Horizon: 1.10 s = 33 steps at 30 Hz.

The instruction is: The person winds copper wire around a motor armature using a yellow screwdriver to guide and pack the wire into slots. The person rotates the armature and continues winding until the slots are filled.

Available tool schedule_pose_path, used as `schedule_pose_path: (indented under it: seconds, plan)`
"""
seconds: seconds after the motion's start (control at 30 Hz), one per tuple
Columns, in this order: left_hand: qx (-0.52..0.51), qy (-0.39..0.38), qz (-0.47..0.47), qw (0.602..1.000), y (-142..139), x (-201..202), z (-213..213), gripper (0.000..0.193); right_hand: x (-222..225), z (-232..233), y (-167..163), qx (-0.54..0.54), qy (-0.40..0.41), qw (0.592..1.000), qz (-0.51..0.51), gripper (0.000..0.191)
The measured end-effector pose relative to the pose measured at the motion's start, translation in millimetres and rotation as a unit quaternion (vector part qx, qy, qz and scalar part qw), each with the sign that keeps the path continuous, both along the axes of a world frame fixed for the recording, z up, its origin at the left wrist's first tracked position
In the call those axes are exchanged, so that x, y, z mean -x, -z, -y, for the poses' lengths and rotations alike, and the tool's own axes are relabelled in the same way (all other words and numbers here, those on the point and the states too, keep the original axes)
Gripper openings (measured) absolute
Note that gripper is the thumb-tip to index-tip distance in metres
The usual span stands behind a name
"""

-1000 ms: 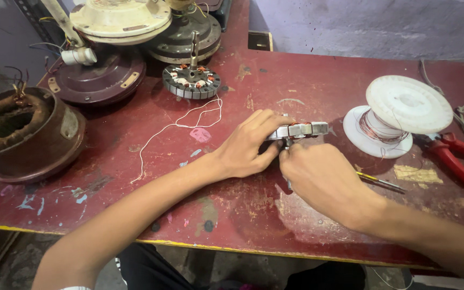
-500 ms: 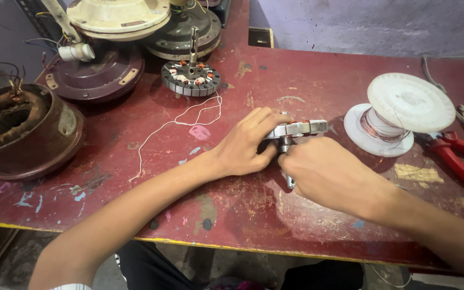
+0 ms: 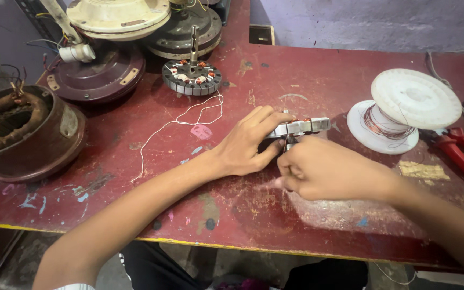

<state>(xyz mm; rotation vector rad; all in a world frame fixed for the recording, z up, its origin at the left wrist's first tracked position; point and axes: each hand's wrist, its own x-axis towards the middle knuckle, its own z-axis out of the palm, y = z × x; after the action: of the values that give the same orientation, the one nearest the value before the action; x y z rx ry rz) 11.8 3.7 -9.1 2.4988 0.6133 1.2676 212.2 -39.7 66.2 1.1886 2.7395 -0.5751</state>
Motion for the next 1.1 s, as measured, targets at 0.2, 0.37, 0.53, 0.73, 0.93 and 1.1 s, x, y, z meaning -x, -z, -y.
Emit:
schedule_pose_path:
  seconds: [0.2, 0.37, 0.53, 0.73, 0.93, 1.1]
  plan:
    - [-0.025, 0.001, 0.028, 0.999, -1.3, -3.9, 2.5, 0.04, -5.3, 5.3, 13.0, 0.477, -0.044, 0.872, -0.104, 0.03]
    - [-0.002, -0.029, 0.034, 0.999, -0.2, -7.1, 3.8, 0.039, -8.4, 35.6, 40.5, 0.0, -0.121, 0.943, -0.311, 0.055]
    - [-0.014, -0.037, 0.033, 0.999, 0.2, -7.8, 4.7, 0.036, -18.5, 34.0, 35.1, -0.545, -0.01, 0.814, -0.201, 0.045]
    - [-0.03, -0.036, 0.032, 0.998, -1.3, -7.8, 4.7, 0.035, -21.0, 36.4, 36.5, -0.567, 0.05, 0.809, -0.148, 0.017]
    - [-0.022, -0.025, 0.024, 0.999, -2.7, -6.5, 4.2, 0.035, -12.3, 26.5, 55.8, -0.495, -0.016, 0.853, -0.163, 0.032]
    - [-0.001, -0.007, 0.013, 1.0, -5.8, -1.3, 5.1, 0.038, -10.1, 4.6, 64.7, -0.494, -0.065, 0.847, -0.184, 0.034]
